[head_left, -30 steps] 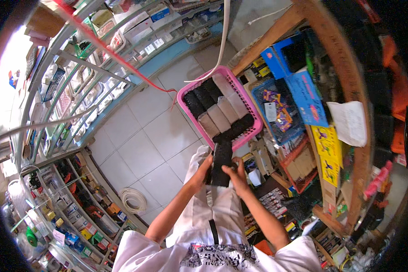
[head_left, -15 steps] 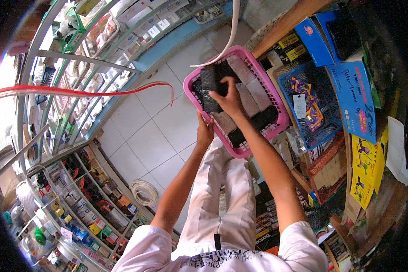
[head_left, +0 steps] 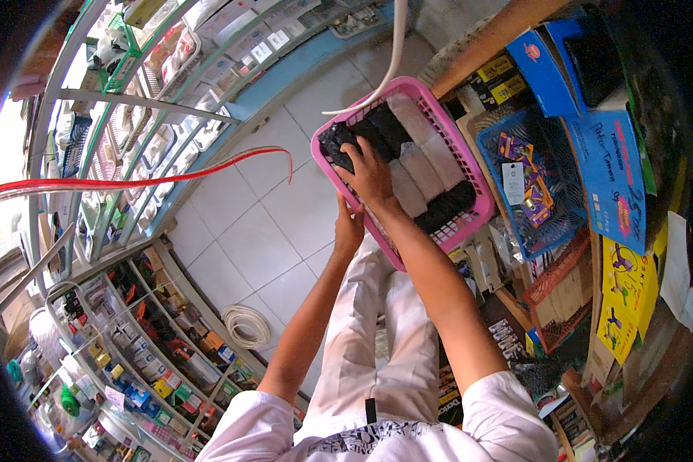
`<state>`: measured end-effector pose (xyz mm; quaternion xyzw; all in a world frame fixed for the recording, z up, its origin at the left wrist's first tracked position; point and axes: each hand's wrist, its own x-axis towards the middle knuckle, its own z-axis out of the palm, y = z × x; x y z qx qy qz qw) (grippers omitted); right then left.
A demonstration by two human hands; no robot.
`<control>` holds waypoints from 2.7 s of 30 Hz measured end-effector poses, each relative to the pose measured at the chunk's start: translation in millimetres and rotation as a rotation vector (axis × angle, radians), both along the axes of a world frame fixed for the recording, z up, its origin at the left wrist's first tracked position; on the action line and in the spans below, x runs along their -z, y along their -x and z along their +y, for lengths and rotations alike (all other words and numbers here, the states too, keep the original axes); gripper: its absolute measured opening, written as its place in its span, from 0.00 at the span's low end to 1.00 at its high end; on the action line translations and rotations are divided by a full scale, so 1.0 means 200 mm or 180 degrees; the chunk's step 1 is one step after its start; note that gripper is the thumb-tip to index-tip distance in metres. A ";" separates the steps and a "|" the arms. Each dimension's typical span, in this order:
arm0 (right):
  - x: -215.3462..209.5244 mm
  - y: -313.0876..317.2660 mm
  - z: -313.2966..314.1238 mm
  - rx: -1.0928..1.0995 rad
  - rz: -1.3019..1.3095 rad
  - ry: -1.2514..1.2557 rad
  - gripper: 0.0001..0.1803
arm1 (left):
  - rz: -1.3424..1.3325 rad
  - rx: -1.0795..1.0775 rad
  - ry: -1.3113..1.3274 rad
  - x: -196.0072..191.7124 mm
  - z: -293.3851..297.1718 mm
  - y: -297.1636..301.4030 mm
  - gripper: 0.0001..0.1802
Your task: The person assembles a small cardboard box by hand, using a roll of clear adhesive tape and scissors to secure the folds.
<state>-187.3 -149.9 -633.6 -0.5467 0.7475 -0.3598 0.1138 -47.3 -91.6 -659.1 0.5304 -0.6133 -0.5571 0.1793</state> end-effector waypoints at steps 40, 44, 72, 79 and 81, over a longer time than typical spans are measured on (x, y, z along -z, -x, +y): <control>-1.04 0.40 1.74 0.3440 -0.0680 0.0900 0.11 | -0.1721 0.0888 -0.0779 0.37 0.19 -1.09 0.40; -0.95 0.73 2.38 0.4833 -0.0564 0.0245 0.26 | -0.2409 0.1542 -0.1534 0.18 0.35 -1.18 0.43; -1.24 0.35 2.60 0.5069 -0.2259 0.1615 0.12 | -0.0764 0.2155 -0.0997 -0.63 0.27 -0.79 0.25; -1.69 0.02 2.69 0.4481 -0.2521 0.1707 0.10 | -0.0024 0.2529 -0.1350 -1.02 0.44 -0.37 0.23; -1.95 -0.07 2.65 0.4385 -0.2460 0.1844 0.08 | 0.0403 0.3058 -0.1274 -1.28 0.47 -0.22 0.35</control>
